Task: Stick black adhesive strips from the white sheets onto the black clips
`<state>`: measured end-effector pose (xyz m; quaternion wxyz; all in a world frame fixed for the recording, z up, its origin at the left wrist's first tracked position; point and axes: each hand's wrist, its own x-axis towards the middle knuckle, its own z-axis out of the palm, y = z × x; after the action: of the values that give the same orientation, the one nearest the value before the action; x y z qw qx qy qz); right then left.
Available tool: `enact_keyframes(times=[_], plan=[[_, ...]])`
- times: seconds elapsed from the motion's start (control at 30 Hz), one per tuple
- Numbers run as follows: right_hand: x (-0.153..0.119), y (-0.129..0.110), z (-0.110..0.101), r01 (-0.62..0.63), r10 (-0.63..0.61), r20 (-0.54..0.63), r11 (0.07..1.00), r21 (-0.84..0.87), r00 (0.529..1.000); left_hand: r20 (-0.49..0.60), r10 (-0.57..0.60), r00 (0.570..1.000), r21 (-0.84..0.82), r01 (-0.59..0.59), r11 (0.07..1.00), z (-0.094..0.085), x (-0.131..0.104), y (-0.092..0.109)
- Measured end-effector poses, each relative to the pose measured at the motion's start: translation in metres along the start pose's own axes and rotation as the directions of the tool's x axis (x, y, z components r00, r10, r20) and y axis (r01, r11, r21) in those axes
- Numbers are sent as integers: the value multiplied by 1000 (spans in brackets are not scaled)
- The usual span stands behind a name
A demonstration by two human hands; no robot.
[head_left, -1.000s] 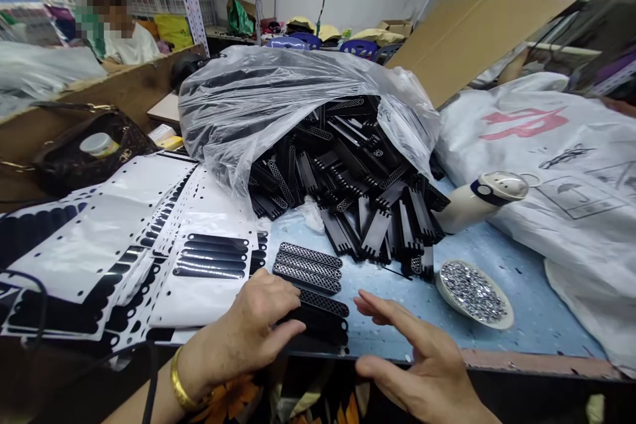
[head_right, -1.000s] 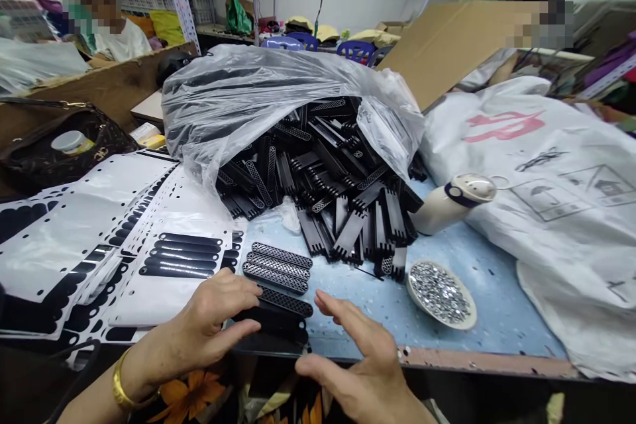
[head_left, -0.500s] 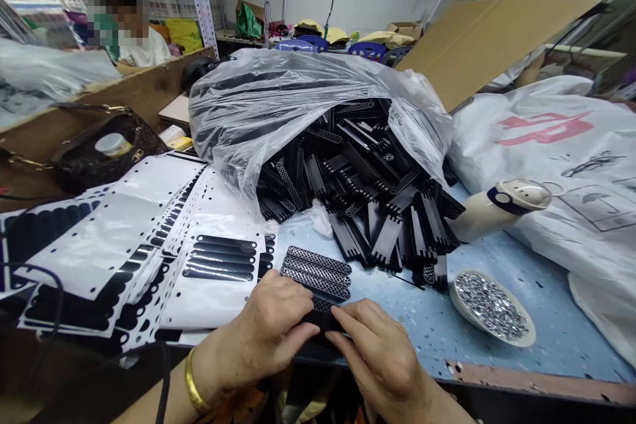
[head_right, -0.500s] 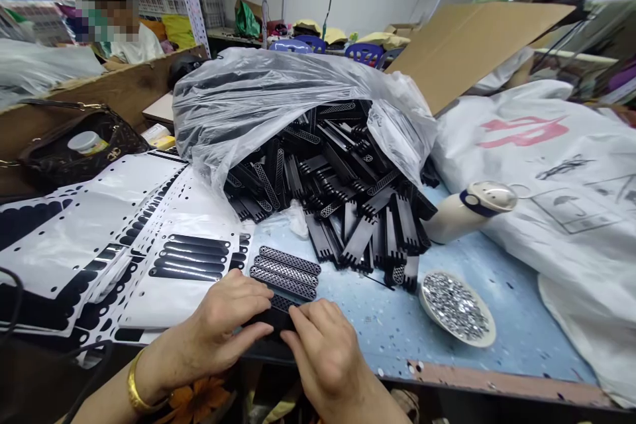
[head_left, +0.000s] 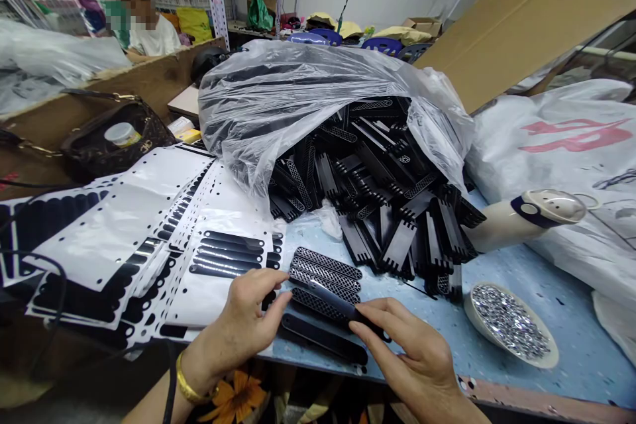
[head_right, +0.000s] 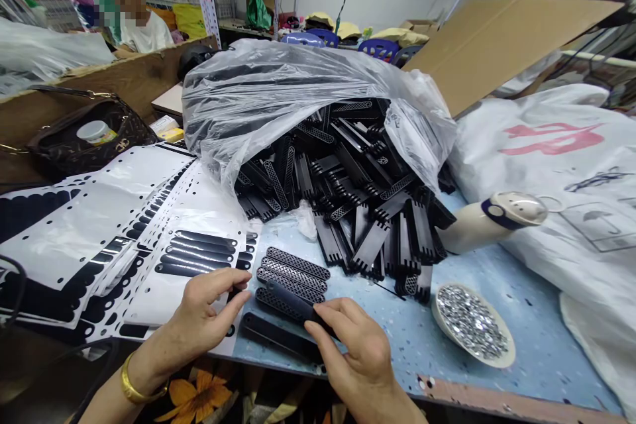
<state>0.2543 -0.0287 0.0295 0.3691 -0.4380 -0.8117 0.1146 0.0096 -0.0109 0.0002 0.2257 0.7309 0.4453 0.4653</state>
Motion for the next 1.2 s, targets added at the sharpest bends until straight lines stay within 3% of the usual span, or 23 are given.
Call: enact_keyframes(times=[0.1, 0.23, 0.43, 1.2], plan=[[-8, 6, 5, -1, 0, -20, 1000, -8, 1000, 76, -147, 986, -55, 152, 987, 5, -7, -5], [-11, 8, 15, 17, -18, -34, 999, -41, 999, 132, -227, 965, -73, 238, 969, 13, -9, -7], [-8, 14, 23, 18, -18, -1, 998, -61, 1000, 173, -234, 957, -84, 251, 964, 18, -6, -11], [-4, 15, 24, 64, -61, 25, 993, -100, 998, 135, -225, 965, -150, 245, 958, 17, -4, -11]])
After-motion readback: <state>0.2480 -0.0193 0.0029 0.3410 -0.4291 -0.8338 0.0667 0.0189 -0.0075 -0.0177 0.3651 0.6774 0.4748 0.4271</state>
